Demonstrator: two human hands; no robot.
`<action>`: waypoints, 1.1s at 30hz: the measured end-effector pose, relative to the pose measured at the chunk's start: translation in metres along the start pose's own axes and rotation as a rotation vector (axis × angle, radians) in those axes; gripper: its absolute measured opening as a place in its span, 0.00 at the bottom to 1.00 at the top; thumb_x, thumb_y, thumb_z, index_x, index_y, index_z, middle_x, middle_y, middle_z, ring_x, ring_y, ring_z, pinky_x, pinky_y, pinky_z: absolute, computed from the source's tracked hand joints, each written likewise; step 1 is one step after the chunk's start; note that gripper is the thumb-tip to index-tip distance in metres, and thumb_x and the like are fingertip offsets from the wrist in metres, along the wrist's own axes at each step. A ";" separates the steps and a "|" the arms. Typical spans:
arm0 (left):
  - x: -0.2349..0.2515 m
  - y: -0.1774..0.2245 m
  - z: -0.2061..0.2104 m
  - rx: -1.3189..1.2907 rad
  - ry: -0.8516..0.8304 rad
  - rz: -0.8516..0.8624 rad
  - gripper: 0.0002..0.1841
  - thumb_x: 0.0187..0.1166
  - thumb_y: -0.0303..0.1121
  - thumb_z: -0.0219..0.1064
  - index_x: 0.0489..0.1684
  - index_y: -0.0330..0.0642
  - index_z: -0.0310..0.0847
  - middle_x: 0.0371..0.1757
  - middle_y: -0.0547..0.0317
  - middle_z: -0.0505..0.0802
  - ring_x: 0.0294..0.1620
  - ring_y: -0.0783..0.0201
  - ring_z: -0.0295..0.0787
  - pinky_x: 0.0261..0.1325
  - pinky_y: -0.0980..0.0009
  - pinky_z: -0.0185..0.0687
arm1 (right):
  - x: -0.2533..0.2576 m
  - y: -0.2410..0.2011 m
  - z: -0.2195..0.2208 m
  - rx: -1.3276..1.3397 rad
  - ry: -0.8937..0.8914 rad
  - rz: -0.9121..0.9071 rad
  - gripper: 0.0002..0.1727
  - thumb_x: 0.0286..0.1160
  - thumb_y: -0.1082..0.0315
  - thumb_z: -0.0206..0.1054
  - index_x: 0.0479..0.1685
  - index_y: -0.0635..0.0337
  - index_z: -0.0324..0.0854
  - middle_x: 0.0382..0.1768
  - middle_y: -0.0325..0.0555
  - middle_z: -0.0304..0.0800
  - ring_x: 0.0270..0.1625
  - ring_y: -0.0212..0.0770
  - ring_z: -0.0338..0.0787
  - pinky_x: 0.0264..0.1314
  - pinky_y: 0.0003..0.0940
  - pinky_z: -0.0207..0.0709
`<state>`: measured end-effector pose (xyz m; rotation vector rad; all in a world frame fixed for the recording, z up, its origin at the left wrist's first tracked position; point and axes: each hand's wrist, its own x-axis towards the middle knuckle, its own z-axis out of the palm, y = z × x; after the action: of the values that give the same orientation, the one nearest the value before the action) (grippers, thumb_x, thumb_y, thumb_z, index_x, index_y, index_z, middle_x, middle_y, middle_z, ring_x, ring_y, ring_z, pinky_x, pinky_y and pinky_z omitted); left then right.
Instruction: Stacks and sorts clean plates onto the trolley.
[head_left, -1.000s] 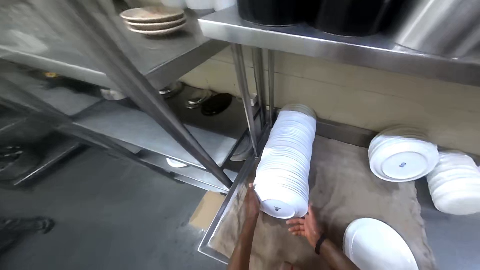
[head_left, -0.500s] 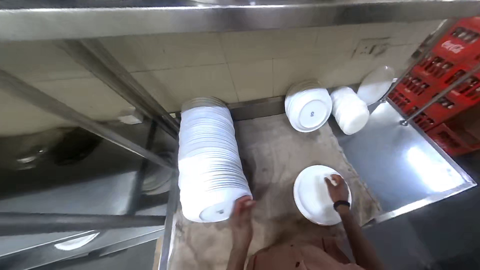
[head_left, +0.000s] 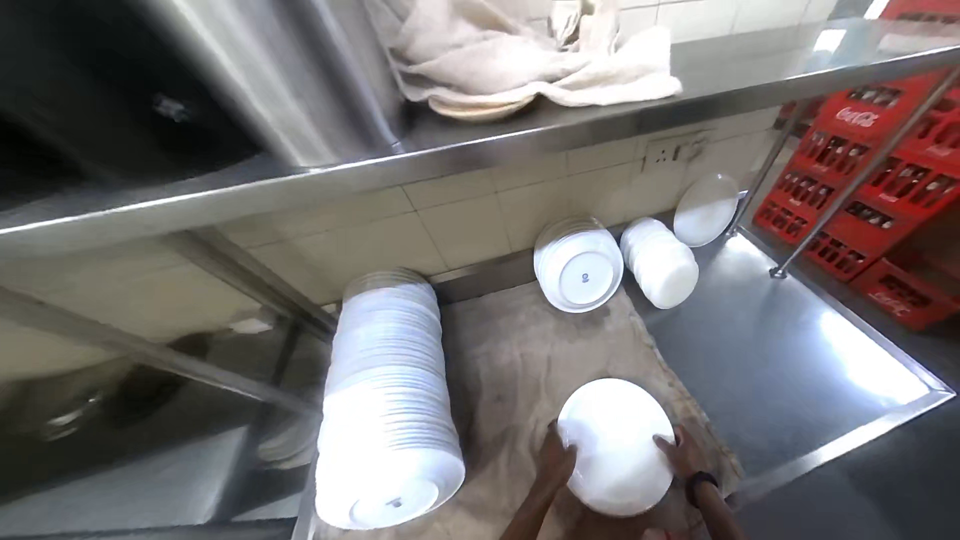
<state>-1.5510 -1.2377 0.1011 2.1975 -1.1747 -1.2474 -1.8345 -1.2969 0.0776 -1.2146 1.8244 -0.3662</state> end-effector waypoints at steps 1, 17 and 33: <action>0.001 0.002 0.000 -0.010 0.018 -0.004 0.42 0.77 0.37 0.71 0.92 0.40 0.53 0.77 0.36 0.82 0.77 0.42 0.81 0.79 0.44 0.75 | 0.008 0.002 -0.002 0.052 -0.005 -0.035 0.28 0.71 0.56 0.77 0.67 0.62 0.81 0.59 0.60 0.90 0.63 0.54 0.89 0.71 0.56 0.79; 0.151 0.130 -0.067 -0.526 0.072 0.133 0.26 0.78 0.25 0.61 0.78 0.47 0.78 0.74 0.46 0.86 0.61 0.50 0.89 0.53 0.49 0.88 | 0.170 -0.170 -0.067 0.432 -0.337 -0.080 0.41 0.74 0.73 0.63 0.92 0.43 0.57 0.75 0.62 0.77 0.63 0.60 0.87 0.48 0.58 0.86; 0.212 0.202 -0.111 -0.966 0.195 -0.254 0.38 0.90 0.66 0.38 0.45 0.35 0.77 0.27 0.50 0.82 0.20 0.57 0.76 0.25 0.61 0.77 | 0.251 -0.304 -0.073 0.485 -0.441 0.149 0.48 0.84 0.26 0.40 0.50 0.70 0.78 0.25 0.54 0.86 0.23 0.46 0.86 0.27 0.38 0.82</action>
<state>-1.5013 -1.5373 0.1776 1.6647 -0.1151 -1.2721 -1.7454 -1.6711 0.1896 -0.7449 1.3321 -0.3922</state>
